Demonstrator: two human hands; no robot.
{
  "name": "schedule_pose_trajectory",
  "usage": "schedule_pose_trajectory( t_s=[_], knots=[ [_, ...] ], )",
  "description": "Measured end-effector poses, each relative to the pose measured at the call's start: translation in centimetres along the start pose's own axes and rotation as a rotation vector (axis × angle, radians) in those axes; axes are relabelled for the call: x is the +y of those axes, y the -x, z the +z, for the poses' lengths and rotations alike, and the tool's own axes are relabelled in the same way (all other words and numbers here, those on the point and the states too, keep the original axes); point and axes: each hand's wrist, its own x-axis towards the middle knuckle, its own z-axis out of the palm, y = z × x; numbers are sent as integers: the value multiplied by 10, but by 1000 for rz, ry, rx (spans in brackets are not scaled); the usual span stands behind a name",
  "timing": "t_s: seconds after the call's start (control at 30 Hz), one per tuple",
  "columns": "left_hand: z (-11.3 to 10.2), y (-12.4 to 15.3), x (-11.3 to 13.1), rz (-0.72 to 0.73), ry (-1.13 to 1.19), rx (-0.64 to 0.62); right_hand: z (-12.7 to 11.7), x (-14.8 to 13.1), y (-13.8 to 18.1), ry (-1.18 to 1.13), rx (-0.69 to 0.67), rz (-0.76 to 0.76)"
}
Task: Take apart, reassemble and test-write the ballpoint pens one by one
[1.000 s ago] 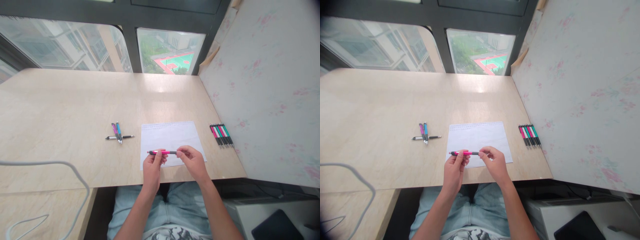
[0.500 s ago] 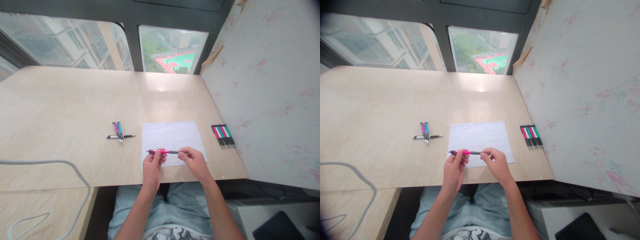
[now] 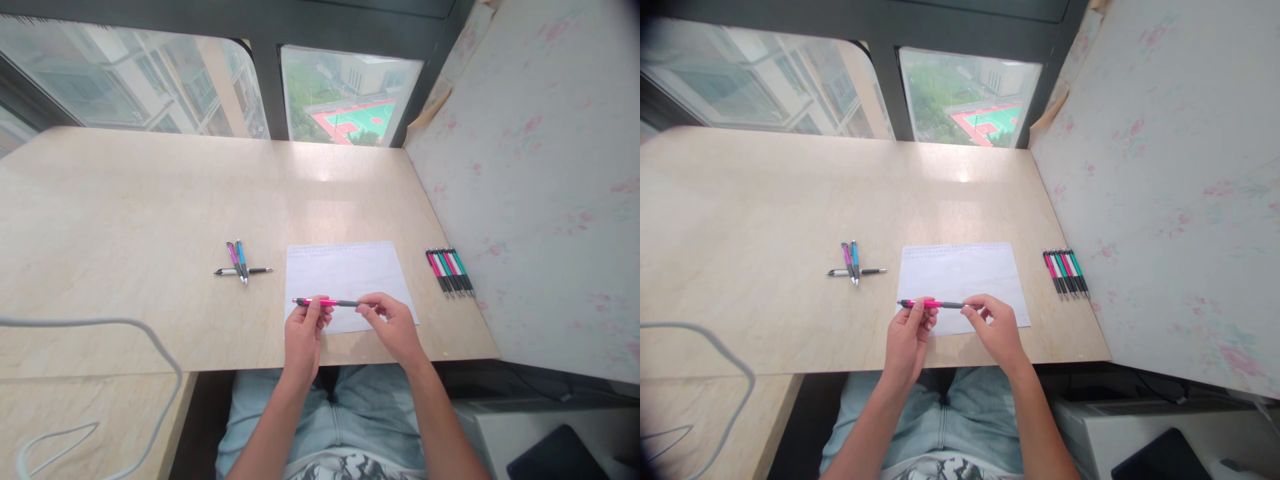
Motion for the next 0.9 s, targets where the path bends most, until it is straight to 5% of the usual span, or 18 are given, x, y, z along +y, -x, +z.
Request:
schedule_pose_trajectory(
  t_s=[0.2, 0.9],
  knots=[
    [3, 2, -2, -10, 35, -12, 2, 3, 1, -124, -5, 2],
    [2, 3, 0, -6, -25, 7, 0, 2, 2, 26, -23, 45]
  ],
)
